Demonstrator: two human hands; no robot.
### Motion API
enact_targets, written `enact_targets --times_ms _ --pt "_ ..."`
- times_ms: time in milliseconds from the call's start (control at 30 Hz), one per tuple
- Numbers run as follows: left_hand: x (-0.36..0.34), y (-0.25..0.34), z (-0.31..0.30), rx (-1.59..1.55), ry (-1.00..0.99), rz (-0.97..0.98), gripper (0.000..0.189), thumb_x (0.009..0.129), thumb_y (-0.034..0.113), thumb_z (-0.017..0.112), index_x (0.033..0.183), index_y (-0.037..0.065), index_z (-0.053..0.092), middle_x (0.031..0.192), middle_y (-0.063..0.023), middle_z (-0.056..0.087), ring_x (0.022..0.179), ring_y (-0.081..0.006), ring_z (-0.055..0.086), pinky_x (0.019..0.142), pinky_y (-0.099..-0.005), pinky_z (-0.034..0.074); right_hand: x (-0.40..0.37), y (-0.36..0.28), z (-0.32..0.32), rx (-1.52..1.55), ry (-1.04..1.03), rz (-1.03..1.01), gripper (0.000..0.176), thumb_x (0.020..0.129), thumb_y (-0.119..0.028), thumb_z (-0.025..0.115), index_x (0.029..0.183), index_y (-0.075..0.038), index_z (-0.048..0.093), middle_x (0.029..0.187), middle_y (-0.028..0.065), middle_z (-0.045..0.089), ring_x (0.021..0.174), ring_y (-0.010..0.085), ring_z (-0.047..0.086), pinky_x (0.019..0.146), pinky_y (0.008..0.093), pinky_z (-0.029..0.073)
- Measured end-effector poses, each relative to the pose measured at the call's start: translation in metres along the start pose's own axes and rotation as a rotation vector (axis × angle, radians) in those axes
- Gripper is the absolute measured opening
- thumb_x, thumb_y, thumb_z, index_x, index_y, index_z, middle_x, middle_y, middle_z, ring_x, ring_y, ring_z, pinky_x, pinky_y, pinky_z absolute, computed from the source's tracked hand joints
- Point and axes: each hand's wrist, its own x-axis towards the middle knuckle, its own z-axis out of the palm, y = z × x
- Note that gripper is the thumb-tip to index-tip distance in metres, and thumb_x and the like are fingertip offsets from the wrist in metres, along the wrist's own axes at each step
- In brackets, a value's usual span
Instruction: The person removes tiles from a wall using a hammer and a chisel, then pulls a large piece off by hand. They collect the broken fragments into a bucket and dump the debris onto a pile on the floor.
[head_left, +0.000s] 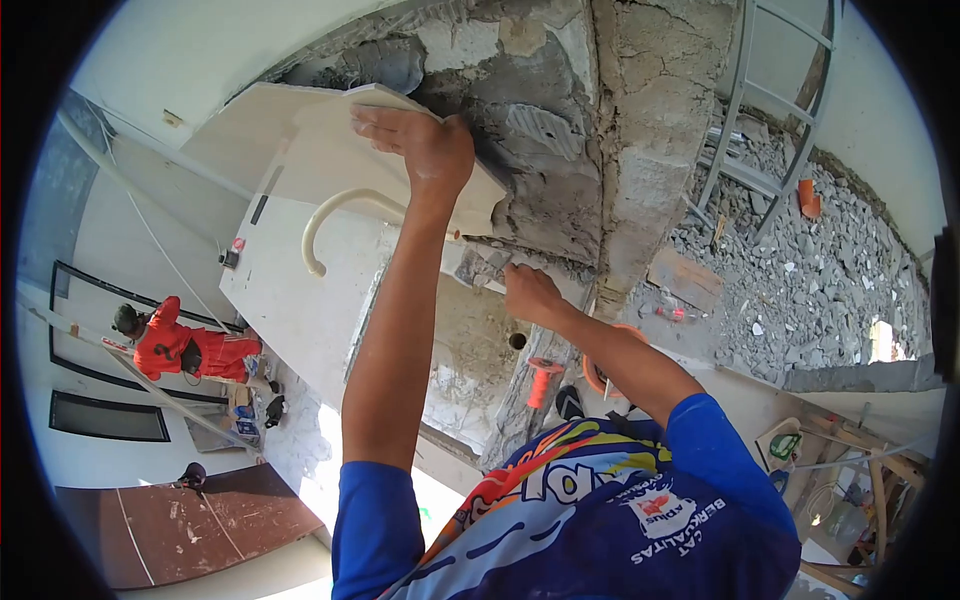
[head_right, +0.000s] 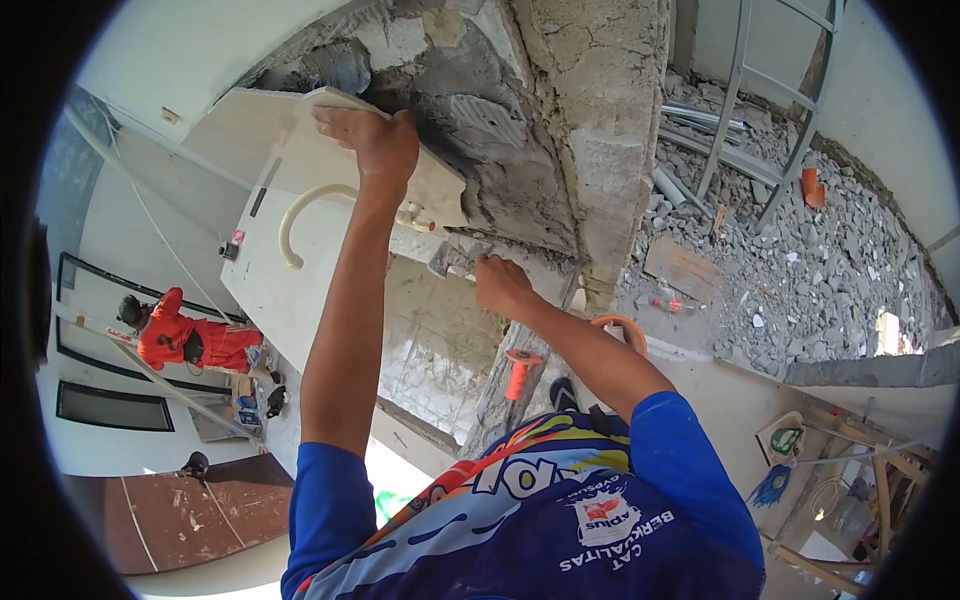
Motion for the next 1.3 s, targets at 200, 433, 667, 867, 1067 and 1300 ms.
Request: enact_targets --times_ms 200,433,667,867,1067,1300 --pt "0.002 -0.007 0.0 0.08 -0.01 -0.031 0.108 0.077 0.008 0.063 0.132 -0.025 -0.024 0.145 -0.0462 -0.016 0.137 -0.0602 -0.017 0.117 -0.0565 0.001 0.015 -0.009 0.025 -0.126 0.035 -0.173 0.029 0.08 -0.004 0.056 0.107 0.005 0.059 0.099 0.0241 0.066 0.098 0.0362 0.066 0.083 0.045 0.054" --pt "0.008 -0.018 0.005 0.118 -0.001 -0.022 0.11 0.077 0.011 0.066 0.134 -0.025 -0.022 0.146 -0.046 -0.016 0.139 -0.0584 -0.012 0.117 -0.0552 -0.002 0.045 -0.001 0.077 -0.023 -0.012 -0.157 0.025 0.083 -0.01 0.058 0.105 0.003 0.059 0.095 0.0198 0.067 0.094 0.0358 0.067 0.08 0.0461 0.054" --pt "0.009 -0.023 0.007 0.142 0.022 0.034 0.108 0.078 0.01 0.065 0.132 -0.027 -0.021 0.144 -0.0479 -0.016 0.138 -0.0598 -0.014 0.116 -0.0571 -0.001 0.068 0.0 0.077 0.185 0.158 0.228 0.024 0.087 -0.013 0.057 0.104 0.004 0.06 0.098 0.0223 0.065 0.092 0.0382 0.067 0.076 0.0465 0.055" --pt "0.013 -0.008 0.009 0.118 -0.009 -0.027 0.102 0.079 0.008 0.061 0.132 -0.028 -0.019 0.143 -0.0496 -0.014 0.138 -0.0608 -0.012 0.116 -0.0585 0.001 0.024 -0.008 0.088 0.169 0.067 0.05 0.022 0.085 -0.009 0.057 0.102 0.005 0.058 0.101 0.0252 0.063 0.093 0.0412 0.066 0.079 0.0478 0.054" --pt "0.012 -0.01 0.012 0.129 0.026 0.016 0.101 0.078 0.007 0.059 0.133 -0.028 -0.018 0.144 -0.0495 -0.012 0.139 -0.0596 -0.01 0.116 -0.0581 0.003 -0.019 -0.02 0.086 0.251 -0.034 0.133 0.027 0.085 -0.013 0.059 0.104 0.006 0.056 0.104 0.0274 0.061 0.094 0.0423 0.065 0.081 0.0492 0.053" --pt "0.008 -0.001 0.009 0.105 0.027 -0.017 0.103 0.076 0.004 0.061 0.136 -0.025 -0.018 0.145 -0.0484 -0.009 0.139 -0.0591 -0.008 0.117 -0.0557 0.002 -0.02 -0.002 0.086 0.195 0.059 0.189 0.027 0.078 -0.001 0.057 0.104 0.009 0.056 0.103 0.029 0.06 0.092 0.0424 0.066 0.079 0.0464 0.055"
